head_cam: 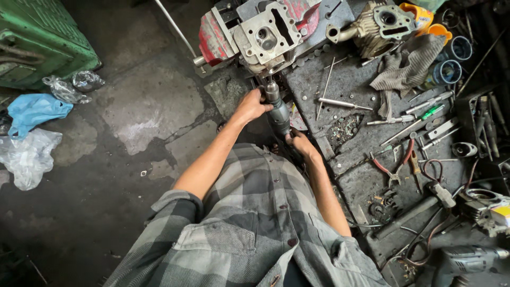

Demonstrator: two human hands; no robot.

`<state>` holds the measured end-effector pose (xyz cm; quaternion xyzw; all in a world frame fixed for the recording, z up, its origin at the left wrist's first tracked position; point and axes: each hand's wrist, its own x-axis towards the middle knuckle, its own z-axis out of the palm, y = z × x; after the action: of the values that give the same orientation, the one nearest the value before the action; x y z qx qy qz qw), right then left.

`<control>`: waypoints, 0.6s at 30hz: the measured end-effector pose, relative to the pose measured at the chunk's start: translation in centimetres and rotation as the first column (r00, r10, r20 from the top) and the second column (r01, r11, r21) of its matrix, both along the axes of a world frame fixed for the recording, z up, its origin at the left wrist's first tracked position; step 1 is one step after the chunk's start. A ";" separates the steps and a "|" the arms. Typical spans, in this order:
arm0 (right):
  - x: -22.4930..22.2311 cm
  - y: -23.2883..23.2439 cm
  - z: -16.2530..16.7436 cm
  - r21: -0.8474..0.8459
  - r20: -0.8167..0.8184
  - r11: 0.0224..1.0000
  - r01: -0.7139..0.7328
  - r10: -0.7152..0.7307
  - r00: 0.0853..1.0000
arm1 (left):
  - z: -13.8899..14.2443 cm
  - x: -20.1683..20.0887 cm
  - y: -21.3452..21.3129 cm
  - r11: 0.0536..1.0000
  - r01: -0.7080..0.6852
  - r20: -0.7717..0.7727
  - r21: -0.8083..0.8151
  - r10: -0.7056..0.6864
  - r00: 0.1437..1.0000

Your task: The person cleans a small-engine cylinder head clamped in a bench vise, wiping it with a cloth and handling small valve parts by hand. They then pick up a power die grinder and work on the clamped cylinder head with both hands for the rest of the clip.

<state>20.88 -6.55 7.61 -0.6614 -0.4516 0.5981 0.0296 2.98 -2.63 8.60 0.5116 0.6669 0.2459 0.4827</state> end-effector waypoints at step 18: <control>0.4 0.5 -0.1 -0.032 -0.083 0.999 0.031 -0.033 0.996 | 0.5 0.4 0.3 1.000 0.016 0.113 0.011 -0.017 0.993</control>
<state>21.27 -6.04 7.47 -0.6433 -0.4301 0.6316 0.0480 3.39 -2.37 9.10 0.5048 0.6331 0.2736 0.5192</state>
